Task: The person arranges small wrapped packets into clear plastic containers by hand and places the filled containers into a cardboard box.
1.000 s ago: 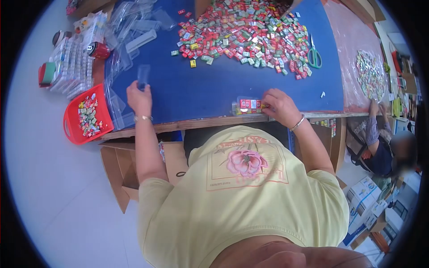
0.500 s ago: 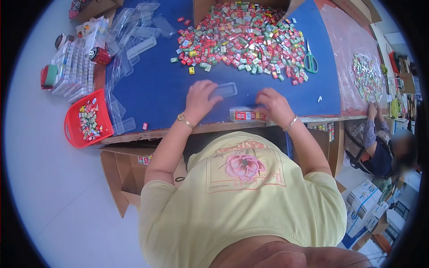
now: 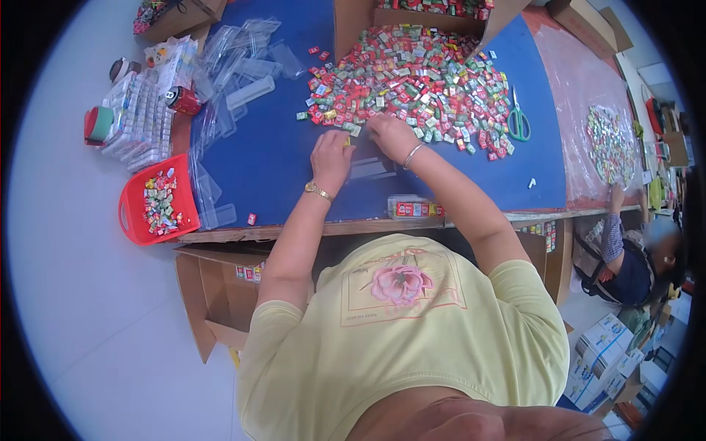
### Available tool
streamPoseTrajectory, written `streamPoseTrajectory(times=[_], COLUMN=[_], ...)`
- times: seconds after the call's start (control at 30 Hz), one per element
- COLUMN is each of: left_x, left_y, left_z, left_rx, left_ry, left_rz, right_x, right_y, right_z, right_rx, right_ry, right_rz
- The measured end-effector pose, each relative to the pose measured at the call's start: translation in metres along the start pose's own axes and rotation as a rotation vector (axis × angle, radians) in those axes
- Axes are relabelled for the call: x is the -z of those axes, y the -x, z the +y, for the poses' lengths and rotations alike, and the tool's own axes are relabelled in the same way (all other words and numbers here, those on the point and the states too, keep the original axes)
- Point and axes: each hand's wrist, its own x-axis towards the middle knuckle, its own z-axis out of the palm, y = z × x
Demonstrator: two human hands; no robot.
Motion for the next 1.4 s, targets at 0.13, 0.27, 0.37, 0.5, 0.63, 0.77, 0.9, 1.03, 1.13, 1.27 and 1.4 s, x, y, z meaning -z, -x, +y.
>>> streamPoseTrajectory(times=[0.13, 0.27, 0.37, 0.5, 0.63, 0.77, 0.9, 1.03, 1.13, 1.27, 1.4], left_x=[-0.005, -0.006, -0.008, -0.006, -0.01, -0.007, -0.001, -0.006, -0.02, -0.023, -0.025], left_y=[-0.005, -0.013, -0.011, 0.008, 0.018, 0.019, 0.005, -0.008, -0.013, 0.005, 0.015], left_z=[0.004, 0.007, 0.016, 0.029, 0.04, 0.038, 0.021, 0.013, 0.012, 0.016, 0.022], left_rx=[-0.063, -0.11, -0.135, -0.124, -0.024, -0.01, -0.165, -0.37, -0.469, -0.293, -0.209], left_ry=[0.052, 0.055, 0.054, 0.102, 0.091, 0.053, 0.029, 0.14, 0.163, 0.172, 0.232], left_rz=[0.048, 0.028, -0.018, -0.111, -0.208, -0.145, -0.023, -0.176, -0.254, -0.161, -0.041], right_x=[0.007, 0.01, 0.038, 0.108, 0.135, 0.138, 0.136, 0.138, 0.148, 0.144, 0.066], right_y=[0.006, 0.02, 0.04, 0.108, 0.145, 0.157, 0.155, 0.159, 0.142, 0.088, -0.002], right_z=[0.012, 0.023, 0.042, 0.154, 0.226, 0.257, 0.269, 0.278, 0.283, 0.109, 0.01], right_rx=[-0.062, 0.02, -0.084, -0.573, -0.895, -0.899, -0.878, -0.881, -0.93, -0.508, -0.113], right_ry=[-0.084, -0.097, -0.076, 0.264, 0.465, 0.42, 0.405, 0.432, 0.335, -0.404, -0.702], right_rz=[-0.19, -0.033, 0.346, 0.817, 0.468, 0.296, 0.319, 0.257, 0.195, 0.199, -0.27])
